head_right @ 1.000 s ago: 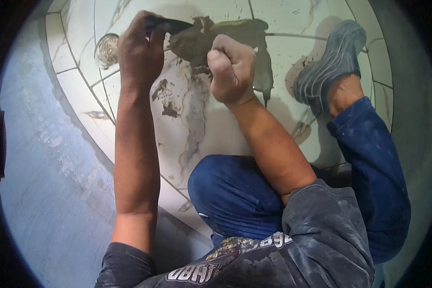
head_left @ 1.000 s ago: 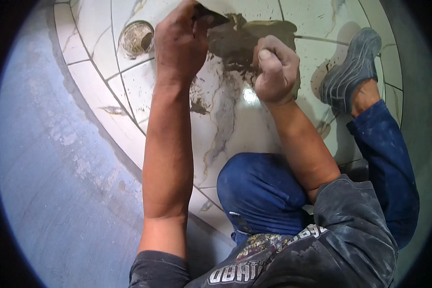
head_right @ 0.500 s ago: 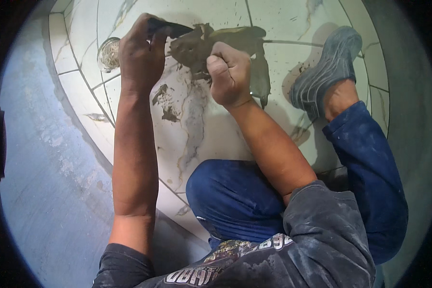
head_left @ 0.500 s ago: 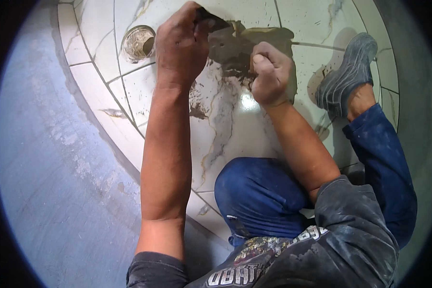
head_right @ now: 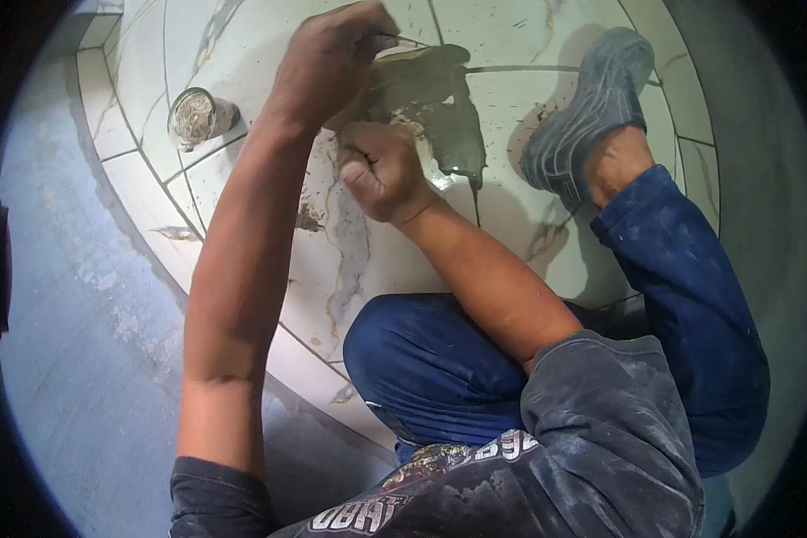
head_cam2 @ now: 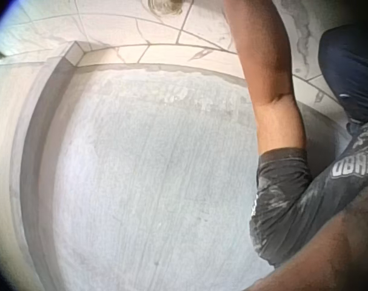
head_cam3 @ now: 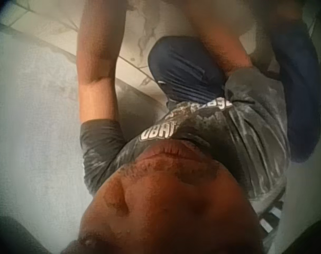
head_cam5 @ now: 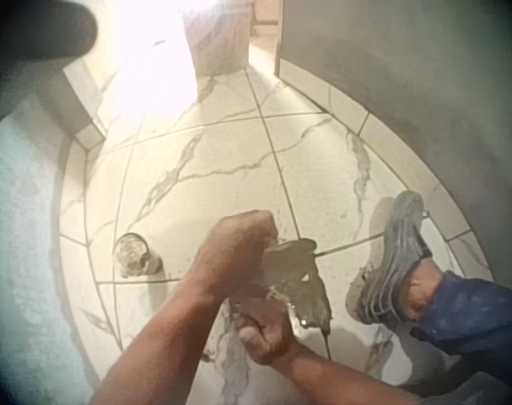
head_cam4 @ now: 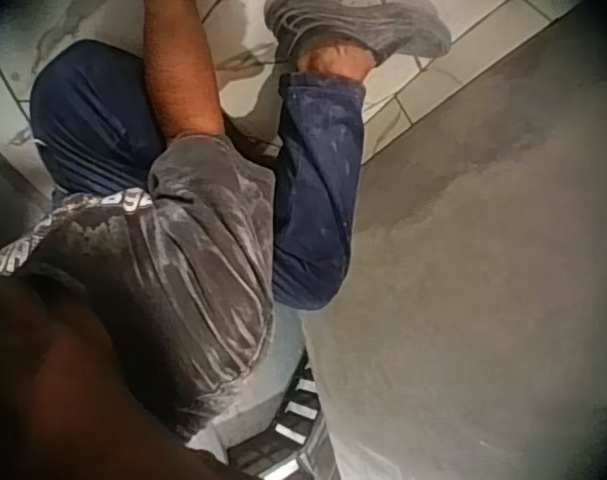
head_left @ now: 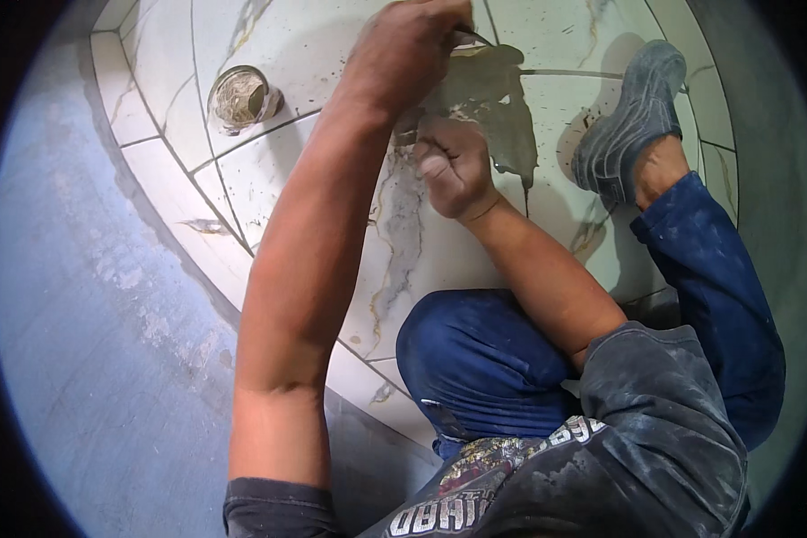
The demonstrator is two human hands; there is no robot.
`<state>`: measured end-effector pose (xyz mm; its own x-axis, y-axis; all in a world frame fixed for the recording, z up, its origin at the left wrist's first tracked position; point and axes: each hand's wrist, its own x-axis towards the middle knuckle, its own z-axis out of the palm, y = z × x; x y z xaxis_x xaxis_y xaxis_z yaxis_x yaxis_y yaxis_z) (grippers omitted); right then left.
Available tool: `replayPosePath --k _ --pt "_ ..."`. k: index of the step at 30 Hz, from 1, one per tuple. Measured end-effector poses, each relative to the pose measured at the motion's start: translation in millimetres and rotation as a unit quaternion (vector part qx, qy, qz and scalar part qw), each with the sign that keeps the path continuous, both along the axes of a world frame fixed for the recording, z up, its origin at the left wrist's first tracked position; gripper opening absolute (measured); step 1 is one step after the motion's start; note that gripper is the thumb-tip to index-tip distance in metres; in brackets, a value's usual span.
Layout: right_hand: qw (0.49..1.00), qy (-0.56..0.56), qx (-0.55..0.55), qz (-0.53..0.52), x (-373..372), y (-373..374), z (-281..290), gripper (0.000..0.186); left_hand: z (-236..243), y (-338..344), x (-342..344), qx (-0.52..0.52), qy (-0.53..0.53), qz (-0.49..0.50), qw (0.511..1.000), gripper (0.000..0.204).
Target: Patching or grouting cracks and gaps in floor tiles using a small tool.
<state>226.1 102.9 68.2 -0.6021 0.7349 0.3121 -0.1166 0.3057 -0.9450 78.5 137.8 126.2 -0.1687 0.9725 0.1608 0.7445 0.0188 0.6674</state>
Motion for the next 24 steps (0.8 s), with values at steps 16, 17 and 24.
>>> replayPosePath --k 16,17,24 --pt "0.995 -0.023 -0.090 0.031 32 23 34 0.032 -24 -37 -11 0.005 -0.041 -0.040 0.998 0.011" --pt "0.994 -0.012 -0.108 0.015 31 24 34 0.034 -22 -38 -15 0.000 -0.038 -0.036 0.999 0.011" --pt "0.988 0.009 -0.155 -0.007 39 37 36 0.036 -24 -37 -25 -0.004 0.015 -0.016 1.000 0.014"
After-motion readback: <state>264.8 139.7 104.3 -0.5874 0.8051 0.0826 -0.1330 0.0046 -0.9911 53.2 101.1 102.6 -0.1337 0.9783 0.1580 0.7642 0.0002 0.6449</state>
